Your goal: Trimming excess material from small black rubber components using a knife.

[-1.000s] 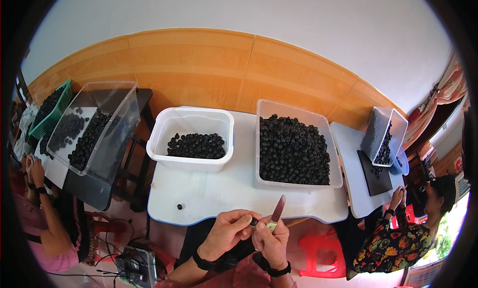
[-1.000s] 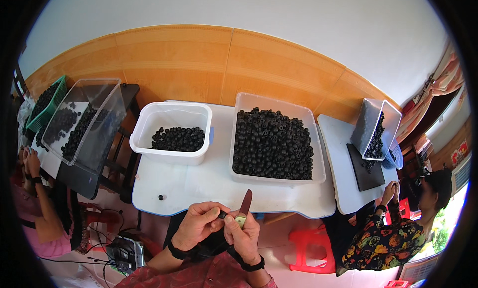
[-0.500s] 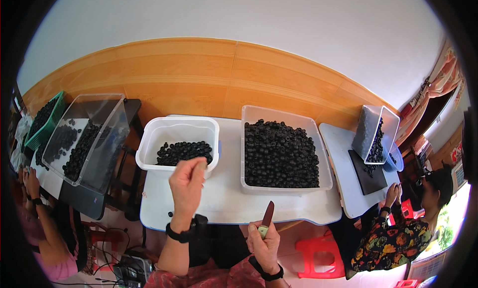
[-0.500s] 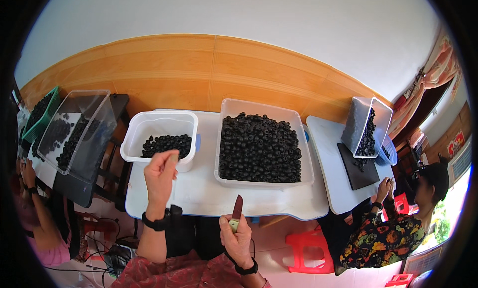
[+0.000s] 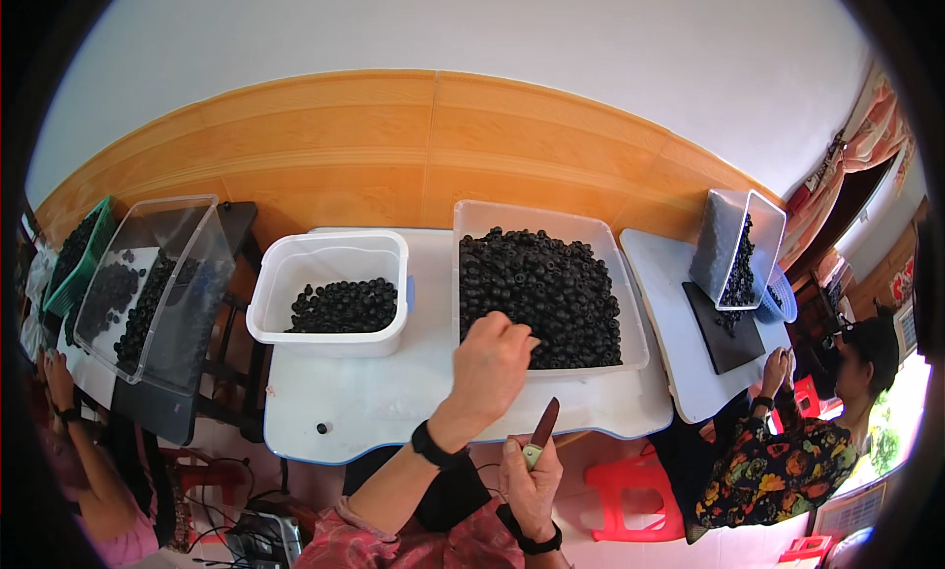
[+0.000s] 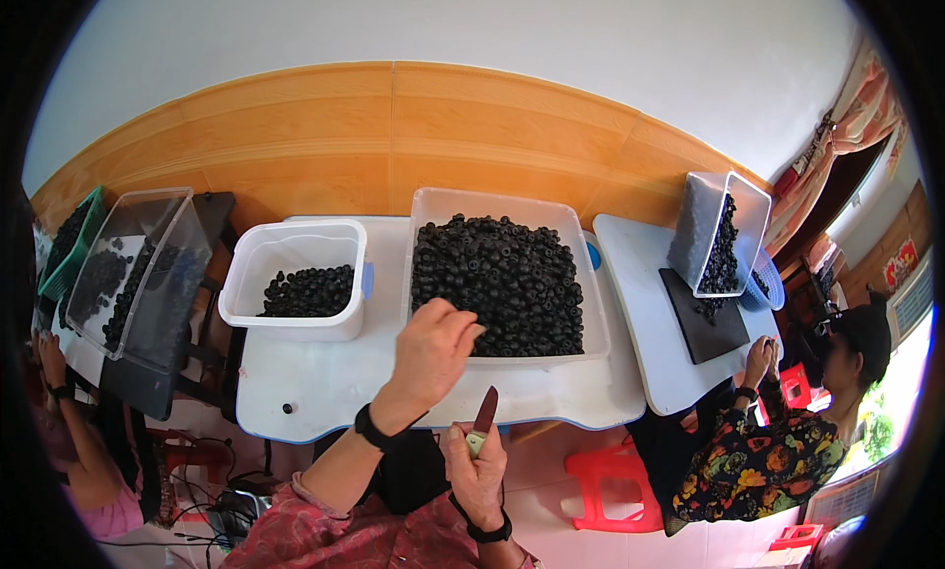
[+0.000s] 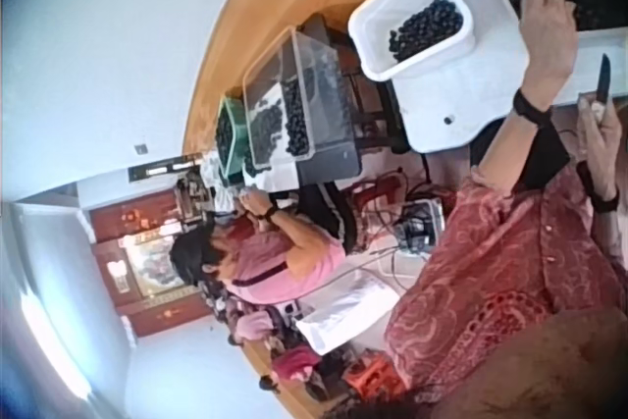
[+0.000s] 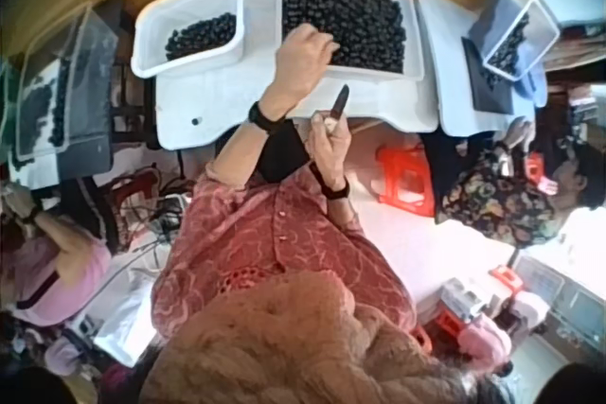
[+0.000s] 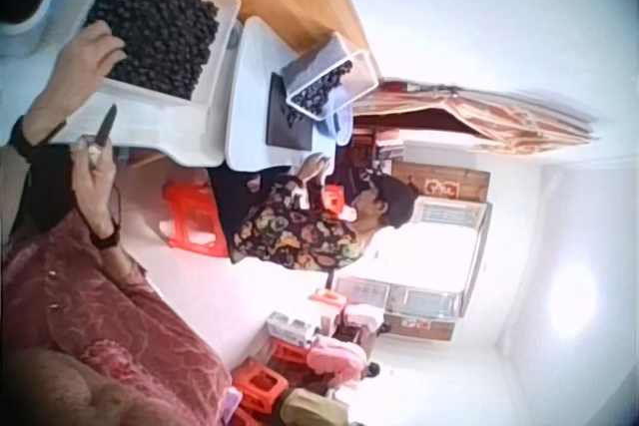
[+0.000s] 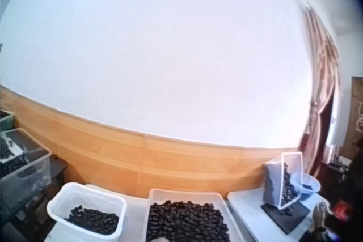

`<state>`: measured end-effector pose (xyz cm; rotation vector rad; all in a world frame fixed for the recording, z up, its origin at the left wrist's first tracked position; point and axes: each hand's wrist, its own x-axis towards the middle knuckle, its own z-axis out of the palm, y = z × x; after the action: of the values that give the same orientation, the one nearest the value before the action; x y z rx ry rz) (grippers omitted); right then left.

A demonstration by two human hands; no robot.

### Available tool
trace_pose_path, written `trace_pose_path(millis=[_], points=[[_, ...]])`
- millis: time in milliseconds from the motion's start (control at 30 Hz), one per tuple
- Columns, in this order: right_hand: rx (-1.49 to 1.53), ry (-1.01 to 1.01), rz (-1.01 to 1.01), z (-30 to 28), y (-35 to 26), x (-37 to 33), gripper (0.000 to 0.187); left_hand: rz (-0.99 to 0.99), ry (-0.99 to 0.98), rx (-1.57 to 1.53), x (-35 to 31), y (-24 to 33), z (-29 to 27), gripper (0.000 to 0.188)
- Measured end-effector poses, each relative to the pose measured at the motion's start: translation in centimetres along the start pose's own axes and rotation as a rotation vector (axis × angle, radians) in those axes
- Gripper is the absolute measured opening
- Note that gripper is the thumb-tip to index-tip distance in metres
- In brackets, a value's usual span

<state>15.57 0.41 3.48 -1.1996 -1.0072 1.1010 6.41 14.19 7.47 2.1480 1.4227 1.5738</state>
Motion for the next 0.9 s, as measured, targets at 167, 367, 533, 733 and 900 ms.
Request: trace_pose_path(millis=[167, 367, 533, 733, 900], points=[[-0.031, 0.086, 0.0, -1.0, 0.4, -0.1, 0.009, 0.021, -0.167, 0.152, 1.7, 0.7, 3.4, 0.011], [-0.044, 0.083, 0.008, -1.4, 1.1, 0.1, 0.01, -0.077, -0.317, 0.211, 2.8, 0.8, 5.0, 0.013], [-0.091, 0.1, -0.042, -1.3, 1.1, 0.1, 0.01, -0.171, -0.346, 0.148, 3.1, 0.6, 5.3, 0.014], [-0.017, 0.091, -0.009, -0.6, 0.4, -0.1, 0.01, -0.093, -0.294, 0.031, 2.4, 0.0, 5.0, 0.011], [-0.147, 0.134, -0.084, -1.5, 1.9, -0.2, 0.011, -0.19, -0.163, -0.604, 1.5, 0.8, 2.2, 0.013]])
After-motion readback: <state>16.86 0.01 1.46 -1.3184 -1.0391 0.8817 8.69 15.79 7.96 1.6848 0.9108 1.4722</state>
